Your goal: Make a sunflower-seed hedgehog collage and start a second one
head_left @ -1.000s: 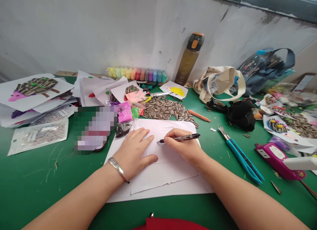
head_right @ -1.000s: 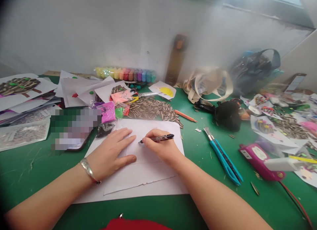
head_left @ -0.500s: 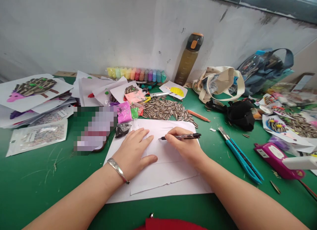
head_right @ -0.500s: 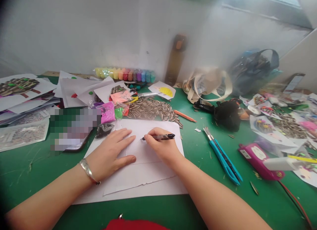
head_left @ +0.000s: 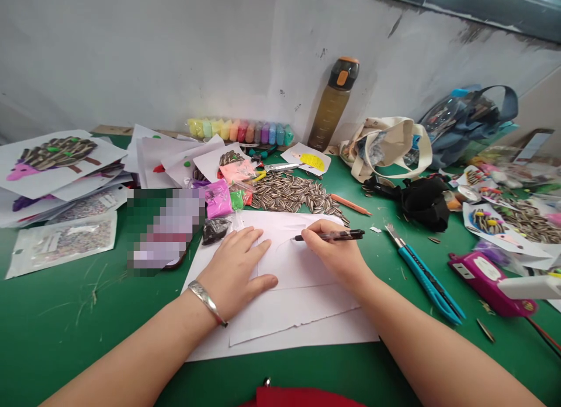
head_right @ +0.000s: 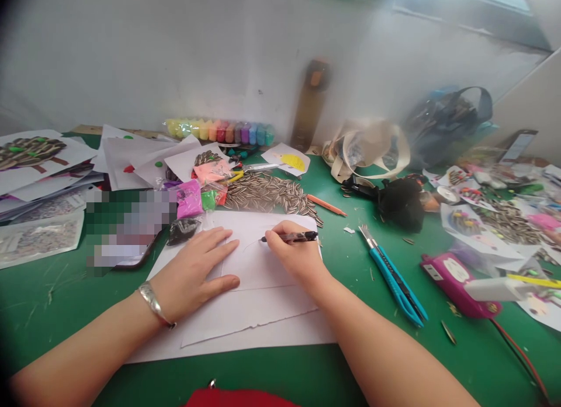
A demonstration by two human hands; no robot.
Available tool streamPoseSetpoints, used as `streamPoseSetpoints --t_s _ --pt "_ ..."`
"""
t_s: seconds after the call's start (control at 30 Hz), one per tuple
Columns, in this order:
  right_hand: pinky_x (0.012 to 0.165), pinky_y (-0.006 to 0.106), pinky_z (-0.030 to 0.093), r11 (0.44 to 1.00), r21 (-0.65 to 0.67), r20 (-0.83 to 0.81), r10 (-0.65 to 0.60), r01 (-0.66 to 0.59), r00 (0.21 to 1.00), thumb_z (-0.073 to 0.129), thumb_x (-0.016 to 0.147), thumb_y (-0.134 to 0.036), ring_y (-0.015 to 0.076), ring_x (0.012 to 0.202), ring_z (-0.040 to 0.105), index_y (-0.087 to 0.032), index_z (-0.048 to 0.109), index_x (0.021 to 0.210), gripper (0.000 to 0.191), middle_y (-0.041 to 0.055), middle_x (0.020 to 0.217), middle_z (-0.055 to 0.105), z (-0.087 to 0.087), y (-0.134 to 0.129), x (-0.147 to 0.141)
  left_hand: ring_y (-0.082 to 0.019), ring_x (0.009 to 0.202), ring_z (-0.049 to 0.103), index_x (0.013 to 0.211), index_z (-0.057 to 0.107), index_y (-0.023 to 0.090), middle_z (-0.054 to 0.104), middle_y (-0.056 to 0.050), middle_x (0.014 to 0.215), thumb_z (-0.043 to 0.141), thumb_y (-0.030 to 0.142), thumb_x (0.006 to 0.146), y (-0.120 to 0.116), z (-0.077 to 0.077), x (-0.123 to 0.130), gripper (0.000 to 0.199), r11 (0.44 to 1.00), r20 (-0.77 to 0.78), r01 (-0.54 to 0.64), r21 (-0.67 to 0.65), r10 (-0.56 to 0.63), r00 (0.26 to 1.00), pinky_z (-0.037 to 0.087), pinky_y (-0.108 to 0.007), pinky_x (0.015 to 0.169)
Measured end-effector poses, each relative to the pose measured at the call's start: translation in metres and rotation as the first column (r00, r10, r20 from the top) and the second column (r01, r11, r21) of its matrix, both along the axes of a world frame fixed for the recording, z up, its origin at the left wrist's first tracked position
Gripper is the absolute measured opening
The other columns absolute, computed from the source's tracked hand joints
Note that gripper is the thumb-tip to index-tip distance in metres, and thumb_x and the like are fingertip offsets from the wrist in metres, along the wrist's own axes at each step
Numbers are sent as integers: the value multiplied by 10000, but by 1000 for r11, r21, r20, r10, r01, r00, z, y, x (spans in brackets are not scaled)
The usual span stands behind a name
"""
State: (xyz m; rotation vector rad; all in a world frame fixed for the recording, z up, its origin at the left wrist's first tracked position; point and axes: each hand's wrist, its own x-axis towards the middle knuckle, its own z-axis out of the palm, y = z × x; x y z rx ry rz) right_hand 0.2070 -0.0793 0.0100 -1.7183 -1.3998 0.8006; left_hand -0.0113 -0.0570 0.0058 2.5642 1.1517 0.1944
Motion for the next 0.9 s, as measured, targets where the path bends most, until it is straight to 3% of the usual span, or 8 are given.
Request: streamPoseSetpoints --t_s 0.37,0.9 --pt "532 266 344 995 20 4 -95 95 995 575 738 -272 144 592 475 -199 572 570 184 -17 584 543 3 5 12 -380 1328 384 1292 572 150 473 -186 1420 652 467 803 0 0 0 588 1000 -5 -2 5 2 1000 298 -573 1102" --pt "501 276 282 990 45 -29 -135 136 990 549 693 -216 131 548 396 -206 495 520 182 -36 527 451 5 9 28 -371 1345 373 1308 562 163 459 -172 1441 642 475 806 0 -1 0 596 1000 -10 -11 8 11 1000 294 -568 1110"
